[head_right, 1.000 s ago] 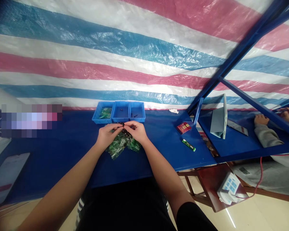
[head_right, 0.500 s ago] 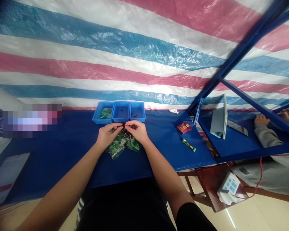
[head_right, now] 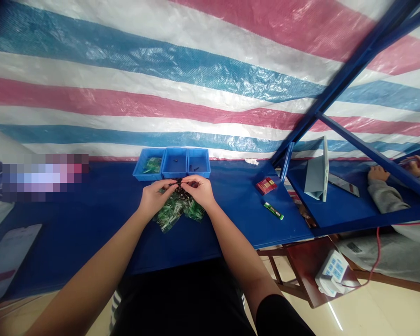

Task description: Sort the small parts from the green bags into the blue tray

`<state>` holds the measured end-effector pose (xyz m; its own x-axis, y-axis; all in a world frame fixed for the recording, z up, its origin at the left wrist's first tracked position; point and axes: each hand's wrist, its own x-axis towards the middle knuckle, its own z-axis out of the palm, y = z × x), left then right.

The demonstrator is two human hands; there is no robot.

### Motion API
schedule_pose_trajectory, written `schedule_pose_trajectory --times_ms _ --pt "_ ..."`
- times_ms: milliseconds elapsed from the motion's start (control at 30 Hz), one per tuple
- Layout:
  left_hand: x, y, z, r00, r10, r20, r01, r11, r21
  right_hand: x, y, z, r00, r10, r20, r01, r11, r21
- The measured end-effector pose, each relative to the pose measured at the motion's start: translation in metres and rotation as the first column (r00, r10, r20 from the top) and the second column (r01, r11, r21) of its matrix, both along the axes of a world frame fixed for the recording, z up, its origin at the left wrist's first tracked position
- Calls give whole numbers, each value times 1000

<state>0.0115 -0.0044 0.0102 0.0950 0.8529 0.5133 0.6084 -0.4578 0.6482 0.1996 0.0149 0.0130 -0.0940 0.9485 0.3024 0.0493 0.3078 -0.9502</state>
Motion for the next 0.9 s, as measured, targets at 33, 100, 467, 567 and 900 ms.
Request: schedule_pose_trajectory --times_ms 33,100,467,567,900 --pt "0 0 0 1000 1 3 -1 1000 2 0 0 0 1000 -3 -5 3 1000 -2" --pt "0 0 0 1000 1 3 -1 1000 5 0 1 -1 1000 -8 -9 8 1000 -10" --pt "-1 0 -1 1000 12 -4 -12 1000 2 -1 1 -5 998 26 -55 -28 999 -35" --pt "-1 0 -1 1000 9 -22 -9 1000 -8 -1 2 -5 999 13 -44 -15 999 -41" --pt "-1 0 -1 999 34 -1 -34 999 10 -2 0 -3 999 34 8 -34 999 -4"
